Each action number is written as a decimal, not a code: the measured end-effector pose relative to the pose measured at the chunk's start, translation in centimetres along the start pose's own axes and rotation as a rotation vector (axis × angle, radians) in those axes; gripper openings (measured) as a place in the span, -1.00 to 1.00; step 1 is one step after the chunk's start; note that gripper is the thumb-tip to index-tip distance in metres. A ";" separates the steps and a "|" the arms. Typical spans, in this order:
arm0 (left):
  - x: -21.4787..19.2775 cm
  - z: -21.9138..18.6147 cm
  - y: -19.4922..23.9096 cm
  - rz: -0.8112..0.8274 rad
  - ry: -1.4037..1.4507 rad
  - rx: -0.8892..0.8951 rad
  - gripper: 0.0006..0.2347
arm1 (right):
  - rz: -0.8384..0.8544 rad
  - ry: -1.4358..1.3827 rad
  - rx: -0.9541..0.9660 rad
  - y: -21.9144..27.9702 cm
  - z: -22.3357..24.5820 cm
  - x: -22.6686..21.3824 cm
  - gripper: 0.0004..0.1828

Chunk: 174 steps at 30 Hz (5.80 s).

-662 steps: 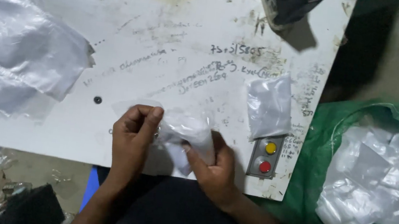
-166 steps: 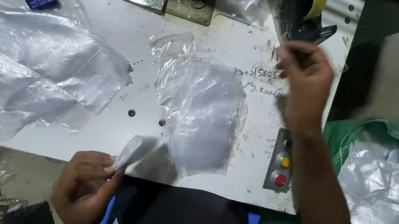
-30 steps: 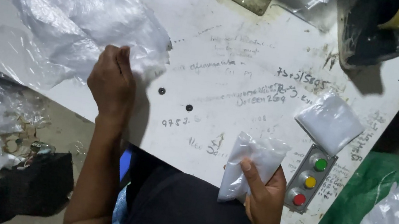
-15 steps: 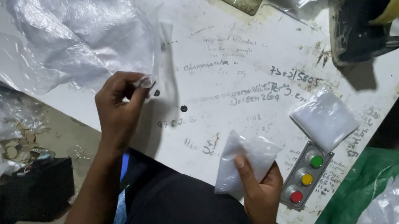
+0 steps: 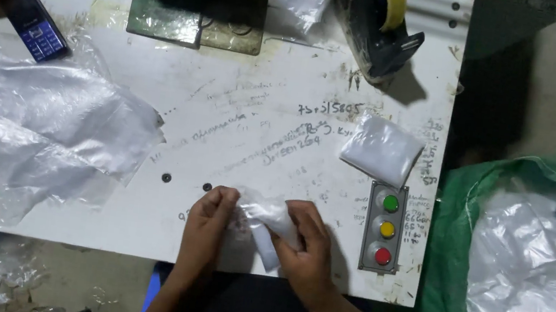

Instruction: The person is folding individual plastic bags and placing them into a green collection bin at a factory workstation.

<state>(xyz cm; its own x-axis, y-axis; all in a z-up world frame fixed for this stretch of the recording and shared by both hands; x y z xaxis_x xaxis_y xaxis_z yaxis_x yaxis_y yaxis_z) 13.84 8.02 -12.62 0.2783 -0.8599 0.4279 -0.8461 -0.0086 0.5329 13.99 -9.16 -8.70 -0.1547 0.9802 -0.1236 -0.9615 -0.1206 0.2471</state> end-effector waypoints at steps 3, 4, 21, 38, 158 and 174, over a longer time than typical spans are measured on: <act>0.6 -1.3 -0.5 -0.052 -0.405 0.207 -0.73 | -0.129 0.194 -0.612 2.3 5.1 -0.3 -0.53; -0.8 -0.5 -0.8 -0.154 -0.259 0.225 -0.81 | 0.024 0.268 -0.530 1.8 4.3 1.5 -0.43; 4.5 -8.5 5.9 -0.340 -1.096 1.190 -0.95 | 0.338 -0.120 0.213 -1.1 0.3 3.8 -0.30; 6.5 -6.8 4.8 -0.265 -1.488 1.206 -0.88 | -0.156 -0.216 0.106 -4.2 -1.1 -3.0 -0.65; 2.6 -0.9 -0.1 0.104 -0.620 0.498 -0.79 | 0.173 0.617 -0.101 -3.9 2.0 -1.8 -0.68; 5.2 -1.0 1.2 0.145 -0.756 0.443 -0.83 | -0.067 1.106 0.036 -14.1 -0.9 -17.1 -0.41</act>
<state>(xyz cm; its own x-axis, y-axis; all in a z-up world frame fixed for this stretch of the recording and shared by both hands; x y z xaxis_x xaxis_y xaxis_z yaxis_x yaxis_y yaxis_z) 14.78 4.06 -9.00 -0.0874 -0.9736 -0.2109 -0.9915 0.0646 0.1127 29.94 -24.35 -10.93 -0.2377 0.3013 -0.9234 -0.9710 -0.0500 0.2336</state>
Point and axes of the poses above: each hand's wrist, its own y-axis away from the middle knuckle, its own x-axis out of the palm, z = x × y, the point moved 10 cm from there along -y, towards the middle knuckle, and after that the axes turned 3 degrees about z, right-handed, at the moved point
